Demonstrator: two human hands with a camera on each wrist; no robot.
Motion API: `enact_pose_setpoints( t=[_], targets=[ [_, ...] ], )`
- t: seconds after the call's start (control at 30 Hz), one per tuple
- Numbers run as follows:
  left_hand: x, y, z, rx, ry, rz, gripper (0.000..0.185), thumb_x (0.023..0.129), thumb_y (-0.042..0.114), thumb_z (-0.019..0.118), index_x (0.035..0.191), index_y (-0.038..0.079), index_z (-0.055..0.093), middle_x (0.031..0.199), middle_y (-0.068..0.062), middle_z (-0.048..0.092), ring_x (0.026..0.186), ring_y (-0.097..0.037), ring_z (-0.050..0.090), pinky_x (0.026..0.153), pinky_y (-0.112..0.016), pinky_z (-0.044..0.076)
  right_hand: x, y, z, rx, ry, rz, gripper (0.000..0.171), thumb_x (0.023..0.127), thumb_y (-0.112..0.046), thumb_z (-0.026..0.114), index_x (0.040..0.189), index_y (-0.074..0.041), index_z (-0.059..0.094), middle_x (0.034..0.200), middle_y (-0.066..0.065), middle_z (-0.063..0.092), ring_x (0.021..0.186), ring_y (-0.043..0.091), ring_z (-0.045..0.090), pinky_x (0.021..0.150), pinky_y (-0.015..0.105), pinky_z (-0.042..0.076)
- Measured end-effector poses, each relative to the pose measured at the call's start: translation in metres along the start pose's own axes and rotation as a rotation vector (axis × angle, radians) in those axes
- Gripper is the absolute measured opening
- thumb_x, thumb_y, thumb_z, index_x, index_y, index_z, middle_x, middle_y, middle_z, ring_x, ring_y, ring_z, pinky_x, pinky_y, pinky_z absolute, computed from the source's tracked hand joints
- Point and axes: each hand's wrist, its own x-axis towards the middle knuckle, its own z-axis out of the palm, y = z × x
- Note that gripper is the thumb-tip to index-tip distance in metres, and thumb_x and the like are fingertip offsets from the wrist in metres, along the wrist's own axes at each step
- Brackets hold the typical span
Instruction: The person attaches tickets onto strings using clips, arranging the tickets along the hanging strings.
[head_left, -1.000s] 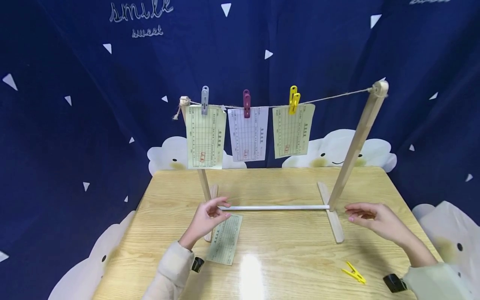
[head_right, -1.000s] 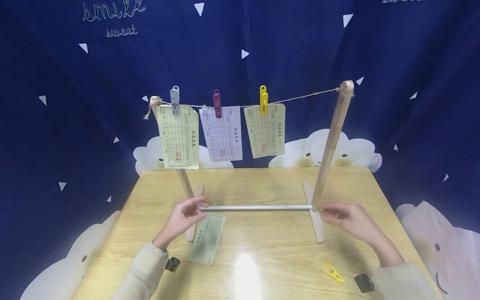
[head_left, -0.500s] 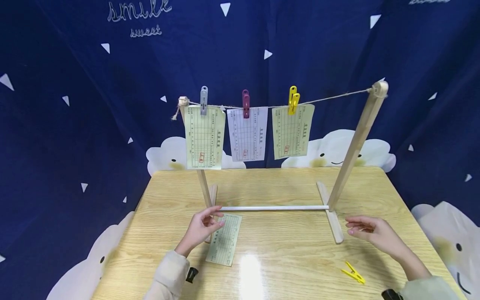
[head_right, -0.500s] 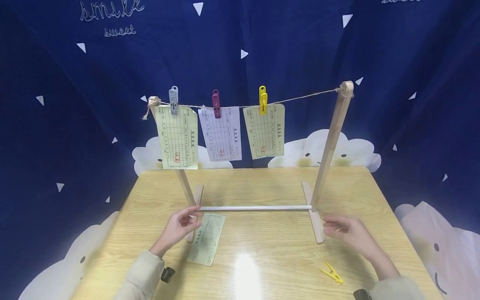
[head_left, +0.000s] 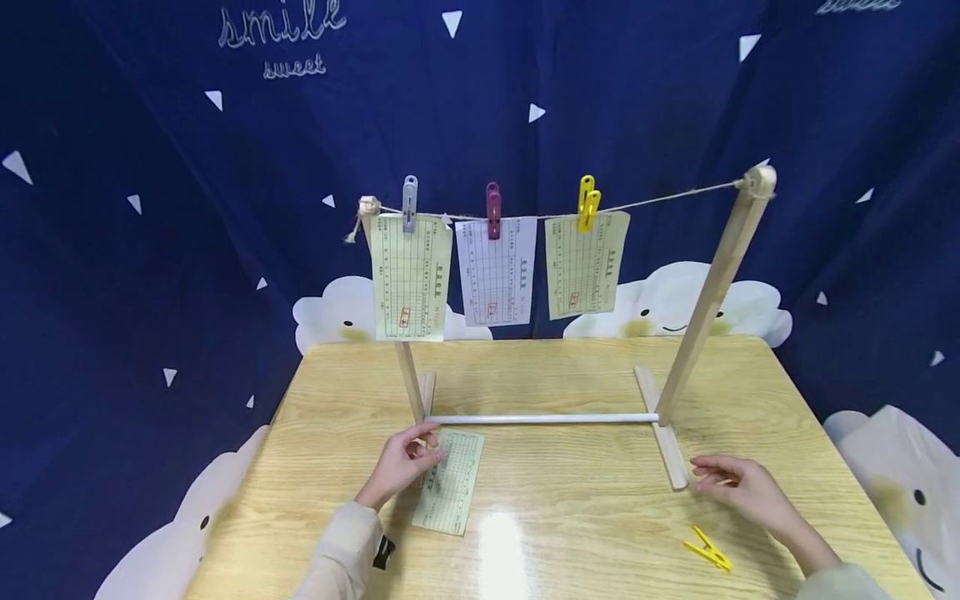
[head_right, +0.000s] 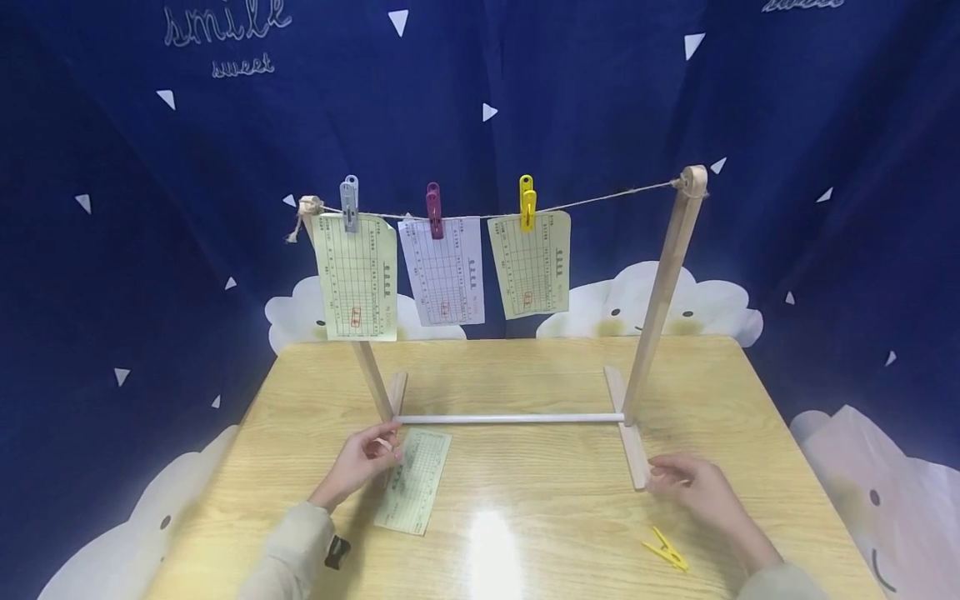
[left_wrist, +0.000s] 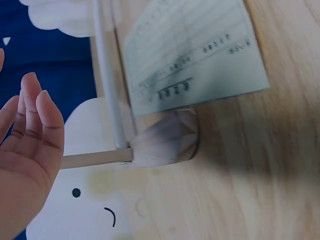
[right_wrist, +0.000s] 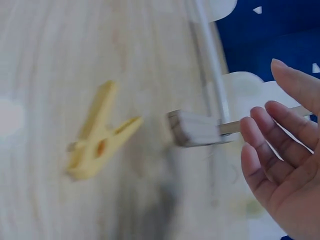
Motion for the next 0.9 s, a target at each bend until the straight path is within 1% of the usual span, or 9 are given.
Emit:
enact_pose_setpoints(
  t=[0.17,0.23,0.37,0.47,0.57,0.63,0.73,0.83,0.9],
  targets=[
    [0.01,-0.01,0.007,0.024,-0.013,0.007,0.047,0.078,-0.004,0.065,0.122,-0.009,0.049,0.103,-0.022,0.053,0.062,-0.011,0.047,0.05,-0.016,0.039,-0.005,0.015,0.002,-0.055,0.014,0.069,0.043,0.076,-0.014,0.073,0.11,0.008,0.06,0.089,0.01,0.065,0.072,0.002,0.055,0.06,0.023,0.046],
    [0.015,-0.013,0.01,0.04,-0.02,0.009,0.048,0.078,-0.004,0.066,0.122,-0.01,0.048,0.107,-0.021,0.053,0.059,-0.01,0.046,0.048,-0.017,0.039,-0.008,0.02,0.003,-0.076,0.0,0.105,0.045,0.077,-0.017,0.073,0.113,0.007,0.059,0.09,0.009,0.064,0.075,0.003,0.054,0.061,0.023,0.045],
    [0.028,-0.037,0.015,0.076,-0.027,0.015,0.052,0.078,0.0,0.067,0.125,-0.008,0.046,0.115,-0.027,0.051,0.052,-0.007,0.041,0.045,-0.019,0.037,-0.016,0.029,0.01,-0.093,-0.029,0.156,0.049,0.076,-0.02,0.073,0.115,0.006,0.057,0.095,0.01,0.064,0.08,0.005,0.053,0.062,0.023,0.043],
    [0.035,-0.063,0.015,0.138,-0.024,0.039,0.052,0.079,0.002,0.067,0.126,-0.007,0.046,0.118,-0.028,0.05,0.048,-0.004,0.039,0.045,-0.02,0.038,-0.023,0.034,0.022,-0.046,-0.042,0.199,0.055,0.073,-0.021,0.076,0.117,0.006,0.056,0.103,0.012,0.064,0.085,0.003,0.053,0.068,0.02,0.044],
    [0.036,-0.076,0.013,0.22,-0.004,0.056,0.049,0.079,0.0,0.066,0.124,-0.007,0.048,0.116,-0.028,0.052,0.049,-0.007,0.04,0.048,-0.021,0.039,-0.028,0.037,0.035,-0.004,-0.063,0.231,0.062,0.071,-0.022,0.077,0.12,0.008,0.053,0.109,0.014,0.06,0.095,0.006,0.053,0.077,0.016,0.042],
    [0.034,-0.079,0.012,0.265,0.017,0.065,0.048,0.078,-0.001,0.066,0.122,-0.007,0.049,0.116,-0.027,0.053,0.055,-0.013,0.046,0.053,-0.025,0.041,-0.03,0.038,0.04,-0.016,-0.084,0.255,0.064,0.071,-0.025,0.078,0.12,0.005,0.053,0.111,0.013,0.059,0.099,0.008,0.052,0.081,0.014,0.04],
    [0.033,-0.081,0.013,0.305,0.047,0.08,0.046,0.076,-0.001,0.067,0.119,-0.009,0.052,0.115,-0.027,0.054,0.078,-0.028,0.056,0.071,-0.036,0.046,-0.031,0.041,0.044,-0.084,-0.082,0.23,0.058,0.069,-0.029,0.079,0.113,0.002,0.057,0.105,0.009,0.06,0.095,0.011,0.052,0.08,0.019,0.043],
    [0.035,-0.084,0.016,0.32,0.067,0.057,0.045,0.076,0.001,0.067,0.117,-0.01,0.053,0.116,-0.027,0.054,0.105,-0.039,0.051,0.09,-0.048,0.039,-0.033,0.044,0.044,-0.114,-0.118,0.208,0.055,0.068,-0.031,0.079,0.107,0.002,0.057,0.099,0.005,0.056,0.087,0.006,0.049,0.075,0.022,0.044],
    [0.037,-0.086,0.018,0.326,0.073,0.039,0.046,0.075,0.001,0.068,0.116,-0.011,0.053,0.115,-0.026,0.054,0.111,-0.042,0.047,0.095,-0.051,0.034,-0.035,0.046,0.042,-0.085,-0.16,0.206,0.055,0.069,-0.03,0.078,0.107,0.004,0.056,0.096,0.005,0.053,0.084,0.005,0.046,0.074,0.022,0.045]
  ],
)
